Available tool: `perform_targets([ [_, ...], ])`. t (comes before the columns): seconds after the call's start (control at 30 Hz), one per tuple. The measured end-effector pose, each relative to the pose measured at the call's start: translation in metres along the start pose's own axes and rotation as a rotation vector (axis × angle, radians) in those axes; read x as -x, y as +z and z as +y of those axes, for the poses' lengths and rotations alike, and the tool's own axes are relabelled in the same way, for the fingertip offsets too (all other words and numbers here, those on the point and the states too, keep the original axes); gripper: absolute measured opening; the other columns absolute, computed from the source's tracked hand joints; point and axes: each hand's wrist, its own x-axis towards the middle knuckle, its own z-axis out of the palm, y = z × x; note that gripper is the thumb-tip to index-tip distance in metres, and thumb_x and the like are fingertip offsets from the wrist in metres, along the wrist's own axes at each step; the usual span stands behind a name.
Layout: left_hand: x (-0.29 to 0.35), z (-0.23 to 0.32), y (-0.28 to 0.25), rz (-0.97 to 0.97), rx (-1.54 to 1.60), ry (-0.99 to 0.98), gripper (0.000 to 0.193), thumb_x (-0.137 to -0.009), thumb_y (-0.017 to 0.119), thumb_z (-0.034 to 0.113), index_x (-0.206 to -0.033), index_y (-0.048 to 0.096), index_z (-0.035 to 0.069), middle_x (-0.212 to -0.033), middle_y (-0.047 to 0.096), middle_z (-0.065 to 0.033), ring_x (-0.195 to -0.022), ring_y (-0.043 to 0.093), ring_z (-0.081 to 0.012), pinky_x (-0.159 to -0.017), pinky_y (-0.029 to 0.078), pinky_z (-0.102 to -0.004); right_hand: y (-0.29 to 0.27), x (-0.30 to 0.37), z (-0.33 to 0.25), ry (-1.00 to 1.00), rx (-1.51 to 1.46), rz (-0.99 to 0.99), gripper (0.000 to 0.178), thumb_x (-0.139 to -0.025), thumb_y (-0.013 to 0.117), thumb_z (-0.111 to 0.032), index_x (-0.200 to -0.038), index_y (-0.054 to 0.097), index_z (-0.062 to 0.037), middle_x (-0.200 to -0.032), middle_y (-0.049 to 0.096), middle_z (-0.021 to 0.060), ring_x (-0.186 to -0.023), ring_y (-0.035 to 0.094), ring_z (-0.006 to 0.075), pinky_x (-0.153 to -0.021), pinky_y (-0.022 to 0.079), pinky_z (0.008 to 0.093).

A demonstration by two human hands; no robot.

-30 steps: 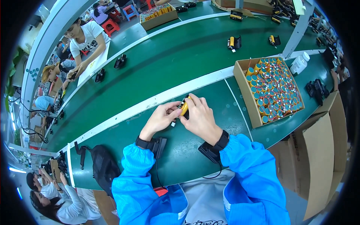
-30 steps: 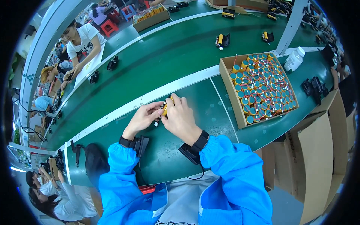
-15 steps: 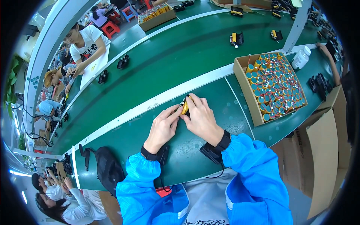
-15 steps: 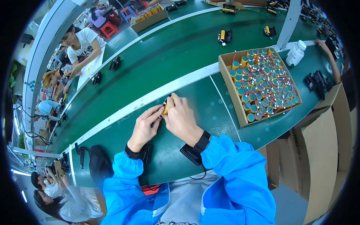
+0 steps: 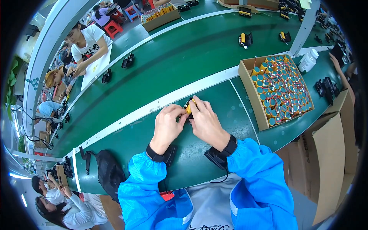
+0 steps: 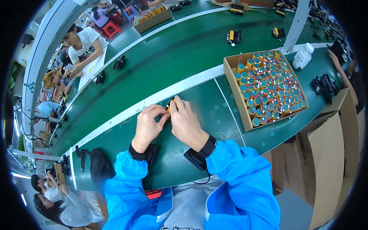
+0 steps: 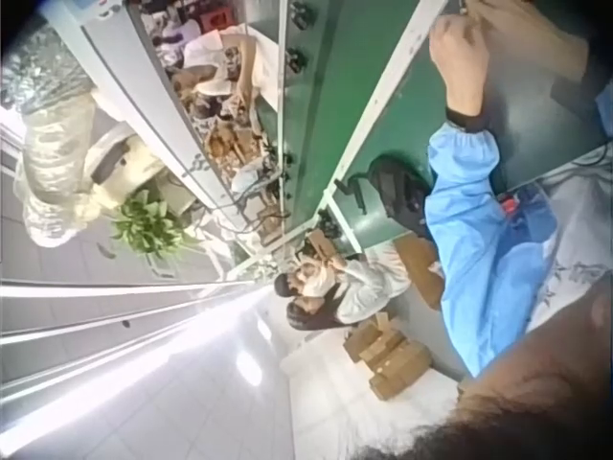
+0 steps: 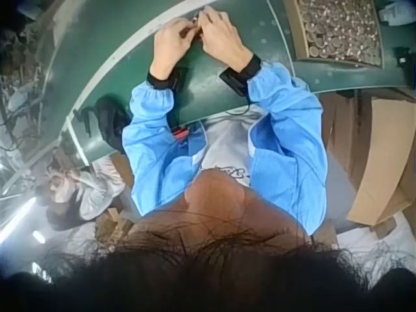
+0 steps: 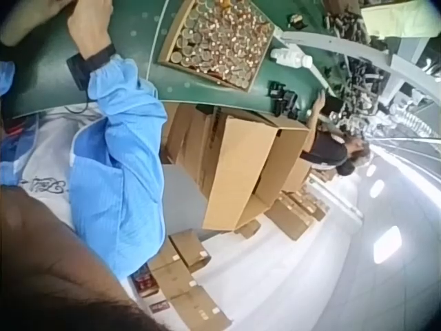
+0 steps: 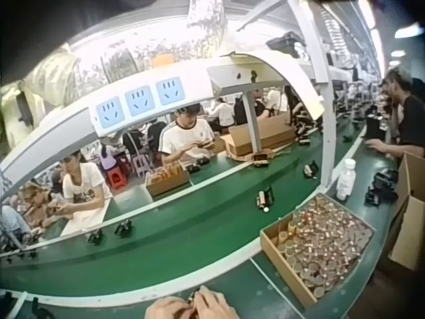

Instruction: Assembling small electronic components and housings on a production line.

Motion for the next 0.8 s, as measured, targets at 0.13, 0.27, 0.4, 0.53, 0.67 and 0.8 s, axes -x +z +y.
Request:
perform_targets([
  [0.13,-0.018,0.012,0.002,-0.053,0.220,-0.317,0.024,-0.078,0.070,0.009,-0.100,0.069,0.000,-0.095,0.071,-0.0142,-0.082,0.069,-0.0286,-0.074,0.055,-0.0381,0.001,0.000,0.004,0.006,-0.004,-0.001,0.058,-0.074,0.068,0.002,-0.128,0.049,0.0112,-0.133,0.049,0.0257,-0.116,0.050,0.0411,-0.095,0.049,0.0432],
  [0.27,-0.024,0.002,-0.006,-0.216,0.284,-0.331,0.024,-0.078,0.070,0.008,-0.100,0.068,-0.002,-0.094,0.072,-0.0153,-0.082,0.070,-0.0271,-0.074,0.056,-0.0364,0.002,0.000,0.007,-0.002,-0.035,0.011,0.060,-0.074,0.069,0.002,-0.129,0.048,0.0112,-0.134,0.048,0.0261,-0.116,0.050,0.0413,-0.098,0.046,0.0438],
  [0.4,-0.021,-0.013,-0.007,-0.233,0.374,-0.354,0.025,-0.079,0.068,0.006,-0.103,0.066,-0.002,-0.094,0.072,-0.0160,-0.080,0.071,-0.0263,-0.073,0.057,-0.0339,-0.002,-0.001,0.005,-0.007,-0.072,-0.002,0.061,-0.074,0.069,0.001,-0.130,0.047,0.0121,-0.134,0.048,0.0265,-0.116,0.050,0.0415,-0.100,0.044,0.0438],
  [0.53,-0.019,-0.004,-0.003,-0.079,0.276,-0.254,0.023,-0.080,0.067,0.004,-0.102,0.067,-0.001,-0.096,0.071,-0.0137,-0.081,0.070,-0.0284,-0.071,0.057,-0.0336,-0.003,0.000,0.006,0.010,-0.076,-0.006,0.061,-0.075,0.070,-0.001,-0.129,0.047,0.0134,-0.134,0.047,0.0280,-0.117,0.050,0.0423,-0.101,0.043,0.0439],
  [0.67,-0.001,-0.004,0.007,0.132,-0.061,0.160,0.021,-0.080,0.066,0.002,-0.101,0.068,0.001,-0.099,0.069,-0.0112,-0.080,0.069,-0.0303,-0.069,0.057,-0.0360,-0.001,0.000,0.004,0.014,-0.085,-0.006,0.061,-0.075,0.070,-0.003,-0.129,0.046,0.0141,-0.134,0.046,0.0297,-0.118,0.048,0.0436,-0.102,0.043,0.0443],
  [0.8,0.001,0.005,0.000,0.109,-0.180,0.219,0.021,-0.078,0.068,0.001,-0.099,0.069,0.003,-0.101,0.067,-0.0096,-0.078,0.067,-0.0315,-0.068,0.056,-0.0376,0.002,-0.001,0.003,0.016,-0.094,0.012,0.060,-0.076,0.070,-0.004,-0.128,0.046,0.0142,-0.134,0.045,0.0306,-0.120,0.047,0.0445,-0.102,0.042,0.0447],
])
